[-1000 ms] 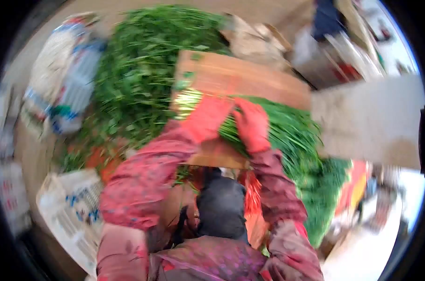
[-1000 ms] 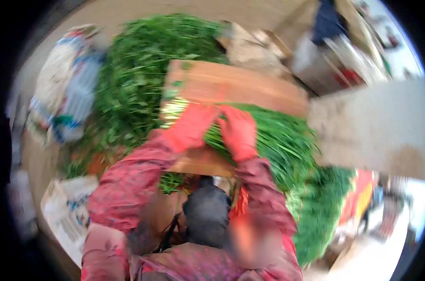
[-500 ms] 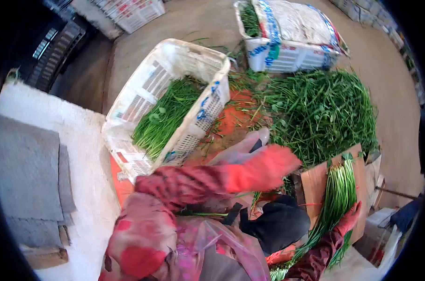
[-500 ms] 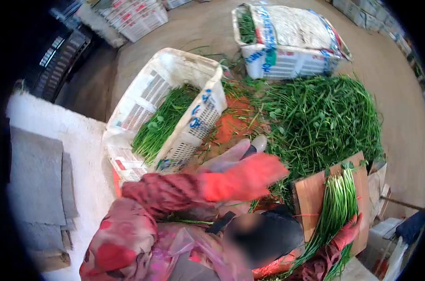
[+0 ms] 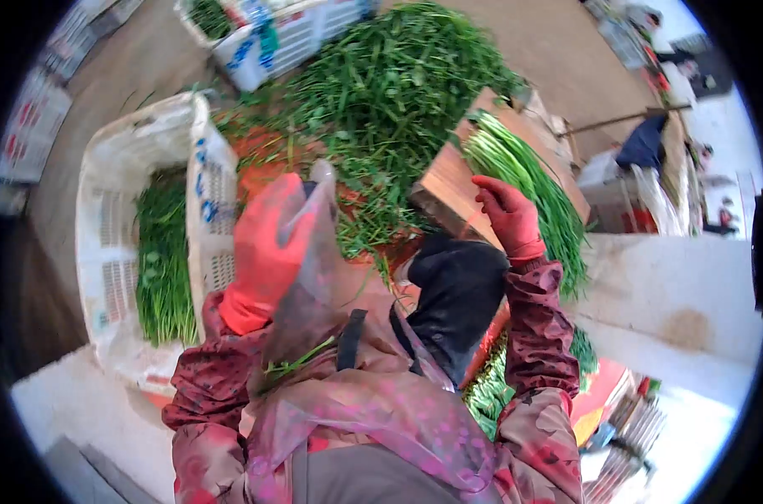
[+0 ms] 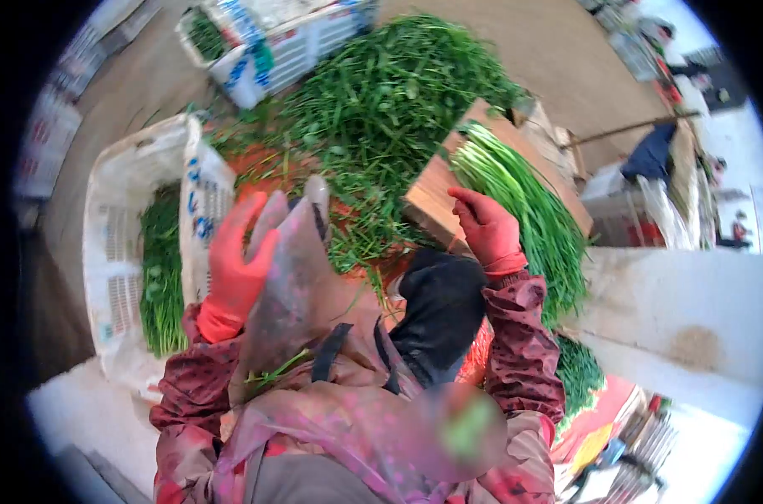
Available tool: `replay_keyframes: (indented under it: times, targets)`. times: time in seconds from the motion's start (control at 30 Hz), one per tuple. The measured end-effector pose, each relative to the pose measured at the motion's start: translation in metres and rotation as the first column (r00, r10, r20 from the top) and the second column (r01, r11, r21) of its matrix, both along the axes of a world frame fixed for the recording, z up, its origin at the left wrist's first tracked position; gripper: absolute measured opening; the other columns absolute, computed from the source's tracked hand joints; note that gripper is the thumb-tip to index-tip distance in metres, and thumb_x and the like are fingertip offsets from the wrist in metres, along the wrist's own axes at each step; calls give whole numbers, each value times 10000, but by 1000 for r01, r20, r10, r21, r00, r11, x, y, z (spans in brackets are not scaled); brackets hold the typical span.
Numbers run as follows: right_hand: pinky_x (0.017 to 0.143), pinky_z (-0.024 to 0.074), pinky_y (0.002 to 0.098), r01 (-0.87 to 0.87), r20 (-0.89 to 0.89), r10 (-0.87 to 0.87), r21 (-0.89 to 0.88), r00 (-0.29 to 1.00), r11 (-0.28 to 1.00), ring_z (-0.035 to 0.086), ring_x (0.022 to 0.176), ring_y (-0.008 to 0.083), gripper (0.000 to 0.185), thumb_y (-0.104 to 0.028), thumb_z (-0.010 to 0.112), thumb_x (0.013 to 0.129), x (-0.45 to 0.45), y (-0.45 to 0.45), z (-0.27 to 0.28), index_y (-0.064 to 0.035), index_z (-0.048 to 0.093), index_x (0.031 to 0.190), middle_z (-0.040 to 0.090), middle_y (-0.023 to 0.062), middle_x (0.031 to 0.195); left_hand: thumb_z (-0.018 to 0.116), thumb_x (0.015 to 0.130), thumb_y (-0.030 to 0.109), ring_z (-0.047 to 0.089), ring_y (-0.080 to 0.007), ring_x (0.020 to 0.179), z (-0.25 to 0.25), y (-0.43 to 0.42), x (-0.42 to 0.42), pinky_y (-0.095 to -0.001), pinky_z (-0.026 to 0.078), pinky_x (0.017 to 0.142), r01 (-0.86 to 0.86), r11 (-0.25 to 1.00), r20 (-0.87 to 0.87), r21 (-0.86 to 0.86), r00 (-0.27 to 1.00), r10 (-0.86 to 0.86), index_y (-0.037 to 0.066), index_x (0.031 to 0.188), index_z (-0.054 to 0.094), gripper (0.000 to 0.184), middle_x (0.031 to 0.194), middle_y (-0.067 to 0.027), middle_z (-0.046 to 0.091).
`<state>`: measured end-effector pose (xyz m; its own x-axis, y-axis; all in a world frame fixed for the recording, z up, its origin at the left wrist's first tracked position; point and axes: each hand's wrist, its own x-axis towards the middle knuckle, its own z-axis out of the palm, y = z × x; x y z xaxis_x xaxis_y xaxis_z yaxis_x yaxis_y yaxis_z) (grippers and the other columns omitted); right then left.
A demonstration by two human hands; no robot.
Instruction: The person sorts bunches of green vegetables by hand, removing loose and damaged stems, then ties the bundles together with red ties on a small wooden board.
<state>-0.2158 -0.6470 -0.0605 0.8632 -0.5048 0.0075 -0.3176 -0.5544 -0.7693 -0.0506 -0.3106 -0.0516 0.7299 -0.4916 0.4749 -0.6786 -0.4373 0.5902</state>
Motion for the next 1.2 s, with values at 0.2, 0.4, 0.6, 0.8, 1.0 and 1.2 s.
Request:
replay_keyframes:
  times: [0.2, 0.4, 0.6, 0.8, 1.0, 1.2]
  targets:
    - [720, 525, 355, 133, -75, -175, -384, 982, 914, 658, 841, 290, 229, -169, 615, 875, -69, -37, -4, -136, 672, 1095, 675, 138, 921, 694, 818, 239, 663, -265, 858, -51, -154, -34, -365, 510, 803, 303, 929, -562, -212, 740, -370, 30, 1020, 680, 291, 962, -126, 685]
    - [703, 497, 495, -108, -534, -105, -351, 839, 930, 627, 818, 370, 395, -170, 542, 847, -69, -56, -69, -196, 548, 1241, 648, 162, 866, 655, 765, 566, 668, -284, 809, -142, -254, -70, -387, 504, 747, 685, 680, -869, 262, 474, -143, -24, 917, 686, 610, 857, -181, 691]
    - [653, 504, 486, -125, -479, -38, -303, 877, 945, 636, 722, 364, 488, -165, 536, 833, -60, -63, -97, -220, 494, 1316, 652, 154, 823, 582, 834, 431, 669, -285, 778, -173, -287, -96, -397, 507, 741, 744, 627, -886, 231, 428, -180, 17, 833, 704, 432, 814, -155, 693]
    - [691, 524, 419, 61, -78, -82, -235, 994, 970, 648, 834, 326, 332, -155, 573, 829, -63, -67, -130, -180, 632, 1154, 671, 127, 912, 475, 918, 256, 642, -181, 603, -101, -314, -75, -315, 489, 596, 853, 522, -926, 26, 218, -310, 6, 780, 642, 330, 708, -98, 655]
    - [707, 528, 359, 375, 121, -369, -32, 922, 927, 654, 843, 280, 211, -193, 628, 845, -69, -69, -109, -152, 681, 1044, 679, 85, 927, 536, 903, 269, 629, -164, 585, -46, -360, -52, -299, 483, 579, 823, 567, -900, -25, 228, -371, 3, 827, 648, 299, 689, -86, 652]
    - [675, 525, 357, 376, 119, -371, -16, 921, 927, 657, 799, 270, 187, -196, 618, 861, -66, -80, -100, -163, 690, 1030, 678, 76, 880, 571, 879, 281, 662, -241, 751, -62, -485, 4, -334, 507, 704, 600, 791, -566, -121, 613, -552, 37, 931, 679, 272, 807, -113, 694]
